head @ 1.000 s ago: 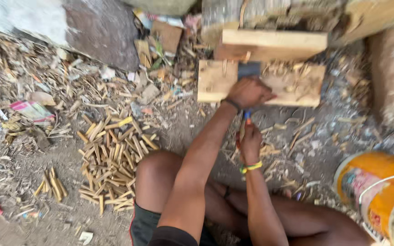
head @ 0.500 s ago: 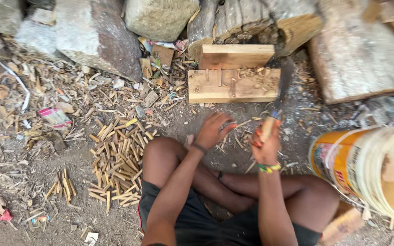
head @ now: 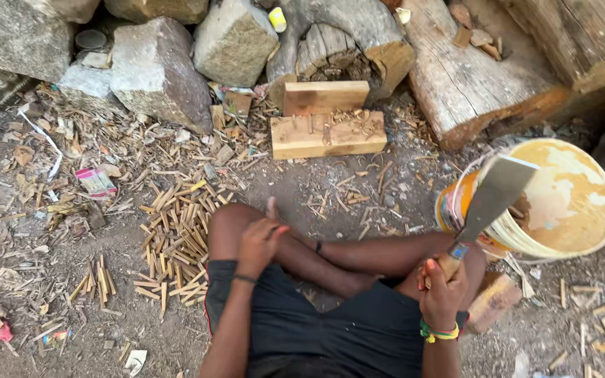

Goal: The person sits on the ground and uses a chisel to carve a rectangular piece of wood. They repeatedly strike the chisel with a mallet to shape the wood, creating wood shavings that accumulate on the ground.

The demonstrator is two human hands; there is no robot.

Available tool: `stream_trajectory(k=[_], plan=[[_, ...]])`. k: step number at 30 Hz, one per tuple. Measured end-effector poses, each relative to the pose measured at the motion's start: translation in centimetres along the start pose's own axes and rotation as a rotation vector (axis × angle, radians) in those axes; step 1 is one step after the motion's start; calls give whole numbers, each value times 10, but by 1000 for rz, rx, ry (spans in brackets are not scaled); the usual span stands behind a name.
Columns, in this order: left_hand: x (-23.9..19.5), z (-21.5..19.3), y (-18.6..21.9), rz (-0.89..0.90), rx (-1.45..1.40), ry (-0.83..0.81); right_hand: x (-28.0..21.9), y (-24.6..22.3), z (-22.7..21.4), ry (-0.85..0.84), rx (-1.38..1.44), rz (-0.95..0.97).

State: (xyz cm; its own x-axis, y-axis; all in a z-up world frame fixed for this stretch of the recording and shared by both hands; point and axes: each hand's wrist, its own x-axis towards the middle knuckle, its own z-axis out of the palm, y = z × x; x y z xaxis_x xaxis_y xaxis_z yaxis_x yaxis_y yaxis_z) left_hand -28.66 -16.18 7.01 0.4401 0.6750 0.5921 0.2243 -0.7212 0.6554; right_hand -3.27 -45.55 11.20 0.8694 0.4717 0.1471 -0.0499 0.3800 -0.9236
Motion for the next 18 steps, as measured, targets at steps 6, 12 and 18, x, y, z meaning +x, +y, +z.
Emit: stream_trajectory(k=[6, 12, 18], plan=[[-39, -44, -9, -159, -101, 39, -18, -23, 8, 28, 129, -100], [-30, -11, -15, -141, -65, -65, -35, -70, 16, 65, -92, -274], [-16, 4, -19, -53, -12, -192, -47, -49, 14, 82, -293, -270]])
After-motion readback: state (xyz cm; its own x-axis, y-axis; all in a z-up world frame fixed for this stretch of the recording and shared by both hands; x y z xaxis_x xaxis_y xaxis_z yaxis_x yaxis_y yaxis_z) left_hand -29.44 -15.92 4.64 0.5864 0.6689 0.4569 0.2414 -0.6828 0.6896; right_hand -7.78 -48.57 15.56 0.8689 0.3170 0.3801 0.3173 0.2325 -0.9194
